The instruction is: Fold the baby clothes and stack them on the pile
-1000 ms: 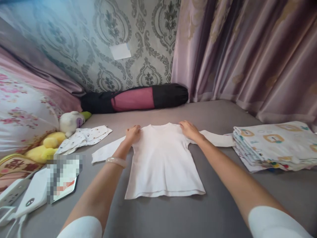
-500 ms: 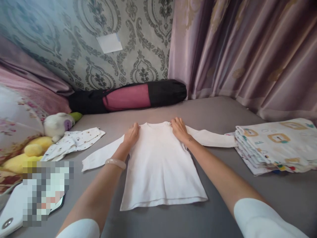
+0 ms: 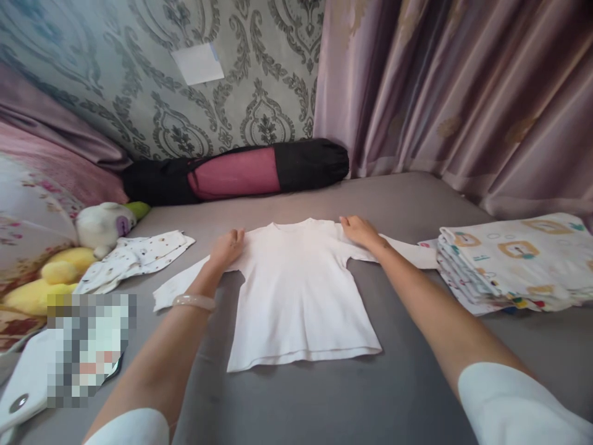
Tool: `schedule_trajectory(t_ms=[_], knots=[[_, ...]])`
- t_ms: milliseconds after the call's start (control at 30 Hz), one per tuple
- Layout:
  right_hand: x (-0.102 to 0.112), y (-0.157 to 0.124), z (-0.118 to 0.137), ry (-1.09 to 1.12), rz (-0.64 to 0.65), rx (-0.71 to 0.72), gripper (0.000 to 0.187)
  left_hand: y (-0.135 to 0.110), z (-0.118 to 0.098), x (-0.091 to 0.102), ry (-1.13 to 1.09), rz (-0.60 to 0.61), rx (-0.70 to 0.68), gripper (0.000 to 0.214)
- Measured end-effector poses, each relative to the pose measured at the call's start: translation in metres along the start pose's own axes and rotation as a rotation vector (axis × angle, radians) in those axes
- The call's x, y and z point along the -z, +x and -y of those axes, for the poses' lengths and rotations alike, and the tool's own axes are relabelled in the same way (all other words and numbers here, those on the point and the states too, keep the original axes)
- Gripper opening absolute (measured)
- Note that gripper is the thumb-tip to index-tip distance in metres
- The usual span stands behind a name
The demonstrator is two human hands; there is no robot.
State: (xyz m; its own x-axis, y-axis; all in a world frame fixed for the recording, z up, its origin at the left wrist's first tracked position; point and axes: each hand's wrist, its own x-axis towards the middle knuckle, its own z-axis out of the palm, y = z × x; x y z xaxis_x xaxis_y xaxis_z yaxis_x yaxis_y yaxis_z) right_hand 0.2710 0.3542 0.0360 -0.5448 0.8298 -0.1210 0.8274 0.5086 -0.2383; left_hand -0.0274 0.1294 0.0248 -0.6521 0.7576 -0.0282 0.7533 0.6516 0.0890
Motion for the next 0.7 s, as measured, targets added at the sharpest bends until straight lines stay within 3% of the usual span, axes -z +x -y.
schedule_trajectory(t_ms=[200, 400, 500, 600, 700], knots=[[-0.002, -0.019, -0.021, -0.108, -0.091, 0.05, 0.051, -0.015, 0.02, 0.001, 0.112, 0.015, -0.03, 0.051], [-0.007, -0.023, -0.024, -0.217, -0.181, 0.109, 0.049, -0.012, 0.022, -0.011, 0.297, -0.22, -0.164, 0.052], [-0.007, -0.02, -0.027, -0.241, -0.173, 0.133, 0.049, -0.006, 0.025, -0.013, 0.328, -0.223, -0.236, 0.054], [-0.005, -0.021, -0.028, -0.239, -0.152, 0.134, 0.044, -0.006, 0.022, -0.006, 0.325, -0.189, -0.268, 0.047], [0.001, -0.035, -0.025, -0.268, -0.282, 0.186, 0.034, -0.019, 0.014, 0.007, 0.32, -0.26, -0.222, 0.039]])
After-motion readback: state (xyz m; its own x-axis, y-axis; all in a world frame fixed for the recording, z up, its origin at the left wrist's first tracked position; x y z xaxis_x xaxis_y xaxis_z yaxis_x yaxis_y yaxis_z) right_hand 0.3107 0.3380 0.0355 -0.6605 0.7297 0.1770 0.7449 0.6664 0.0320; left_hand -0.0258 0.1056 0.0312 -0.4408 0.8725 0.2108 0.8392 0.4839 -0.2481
